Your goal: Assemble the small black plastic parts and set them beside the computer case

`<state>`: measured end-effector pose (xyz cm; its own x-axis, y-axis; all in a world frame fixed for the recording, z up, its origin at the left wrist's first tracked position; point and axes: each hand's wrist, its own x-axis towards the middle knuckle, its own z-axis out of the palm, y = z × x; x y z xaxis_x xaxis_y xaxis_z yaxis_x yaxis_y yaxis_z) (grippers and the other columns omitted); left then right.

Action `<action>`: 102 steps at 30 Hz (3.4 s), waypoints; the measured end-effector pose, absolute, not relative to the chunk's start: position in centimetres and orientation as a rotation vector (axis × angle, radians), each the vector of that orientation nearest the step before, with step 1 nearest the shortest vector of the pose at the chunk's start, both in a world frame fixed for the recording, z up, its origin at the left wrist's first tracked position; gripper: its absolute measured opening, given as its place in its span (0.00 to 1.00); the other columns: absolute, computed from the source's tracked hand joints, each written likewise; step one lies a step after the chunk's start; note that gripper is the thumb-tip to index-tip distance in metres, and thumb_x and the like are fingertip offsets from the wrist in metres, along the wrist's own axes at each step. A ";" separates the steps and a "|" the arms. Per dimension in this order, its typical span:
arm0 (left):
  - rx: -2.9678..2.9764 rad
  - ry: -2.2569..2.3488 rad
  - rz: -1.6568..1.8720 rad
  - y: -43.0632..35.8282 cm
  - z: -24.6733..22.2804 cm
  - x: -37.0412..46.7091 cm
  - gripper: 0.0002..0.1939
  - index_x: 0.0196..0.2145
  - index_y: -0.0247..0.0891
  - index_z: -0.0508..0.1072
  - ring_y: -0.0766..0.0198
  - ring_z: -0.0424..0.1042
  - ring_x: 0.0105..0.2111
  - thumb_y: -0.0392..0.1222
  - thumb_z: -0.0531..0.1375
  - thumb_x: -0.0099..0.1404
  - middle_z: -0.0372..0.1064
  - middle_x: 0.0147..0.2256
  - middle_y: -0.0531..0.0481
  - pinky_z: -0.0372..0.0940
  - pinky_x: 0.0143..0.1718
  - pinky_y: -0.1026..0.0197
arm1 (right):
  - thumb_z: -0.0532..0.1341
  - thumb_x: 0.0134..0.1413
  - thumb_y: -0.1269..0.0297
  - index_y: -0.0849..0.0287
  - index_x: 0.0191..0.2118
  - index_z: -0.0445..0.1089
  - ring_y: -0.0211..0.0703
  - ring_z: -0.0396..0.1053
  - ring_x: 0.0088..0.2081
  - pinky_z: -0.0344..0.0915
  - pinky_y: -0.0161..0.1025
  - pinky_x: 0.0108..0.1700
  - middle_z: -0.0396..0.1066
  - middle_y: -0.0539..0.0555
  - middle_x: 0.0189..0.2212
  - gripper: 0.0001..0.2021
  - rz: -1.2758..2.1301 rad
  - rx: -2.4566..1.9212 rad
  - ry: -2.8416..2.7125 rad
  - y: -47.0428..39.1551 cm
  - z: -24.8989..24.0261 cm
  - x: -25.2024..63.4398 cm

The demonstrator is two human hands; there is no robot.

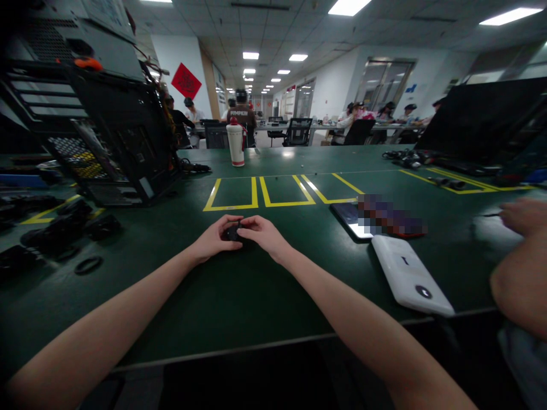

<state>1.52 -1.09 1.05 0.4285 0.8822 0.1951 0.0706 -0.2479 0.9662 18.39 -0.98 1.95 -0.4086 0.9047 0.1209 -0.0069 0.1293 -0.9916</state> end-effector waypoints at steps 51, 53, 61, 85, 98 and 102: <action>1.671 0.861 0.975 -1.0 0.9 1.6 0.32 0.47 0.38 0.60 0.56 0.60 0.50 0.34 0.65 0.44 0.62 0.48 0.43 0.52 0.52 0.48 | 0.61 0.42 0.62 0.60 0.30 0.64 0.38 0.65 0.36 0.63 0.43 0.42 0.66 0.51 0.32 0.09 1.322 -0.945 -1.631 -0.6 1.7 18.5; 1.683 0.860 0.967 -1.1 1.0 1.6 0.31 0.47 0.39 0.60 0.56 0.61 0.50 0.34 0.64 0.44 0.62 0.48 0.43 0.53 0.52 0.49 | 0.62 0.40 0.65 0.60 0.32 0.64 0.38 0.66 0.37 0.62 0.43 0.44 0.67 0.51 0.32 0.10 1.309 -0.954 -1.612 -0.4 1.5 18.4; 1.669 0.860 0.969 -1.2 1.0 1.6 0.32 0.47 0.38 0.60 0.56 0.62 0.49 0.35 0.65 0.44 0.62 0.48 0.43 0.54 0.51 0.49 | 0.62 0.41 0.67 0.57 0.39 0.64 0.41 0.64 0.40 0.60 0.46 0.45 0.66 0.53 0.37 0.14 1.333 -1.062 -1.671 -0.9 2.1 18.8; 1.702 0.866 0.950 -1.1 0.9 1.5 0.32 0.48 0.38 0.59 0.56 0.62 0.49 0.35 0.64 0.45 0.62 0.48 0.43 0.55 0.50 0.49 | 0.61 0.42 0.63 0.58 0.35 0.65 0.40 0.64 0.39 0.62 0.45 0.42 0.65 0.52 0.37 0.11 1.325 -0.997 -1.685 -0.8 1.9 18.9; 1.693 0.872 0.964 -1.0 0.8 1.6 0.32 0.48 0.38 0.59 0.56 0.63 0.48 0.34 0.64 0.44 0.63 0.47 0.43 0.55 0.50 0.50 | 0.62 0.39 0.69 0.60 0.39 0.63 0.40 0.66 0.39 0.60 0.46 0.46 0.67 0.54 0.36 0.16 1.333 -1.123 -1.672 -0.5 1.6 18.7; 1.688 0.868 0.971 -1.0 0.7 1.6 0.32 0.48 0.38 0.59 0.56 0.63 0.48 0.35 0.65 0.44 0.63 0.47 0.43 0.55 0.50 0.50 | 0.63 0.38 0.69 0.58 0.40 0.61 0.40 0.66 0.38 0.61 0.46 0.45 0.67 0.53 0.35 0.19 1.395 -1.041 -1.708 -0.6 1.7 19.1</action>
<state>1.60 -0.99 0.75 0.4280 0.8795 0.2081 0.1081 -0.2784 0.9544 19.08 -0.61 1.70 -0.4420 0.8968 0.0221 0.1574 0.1017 -0.9823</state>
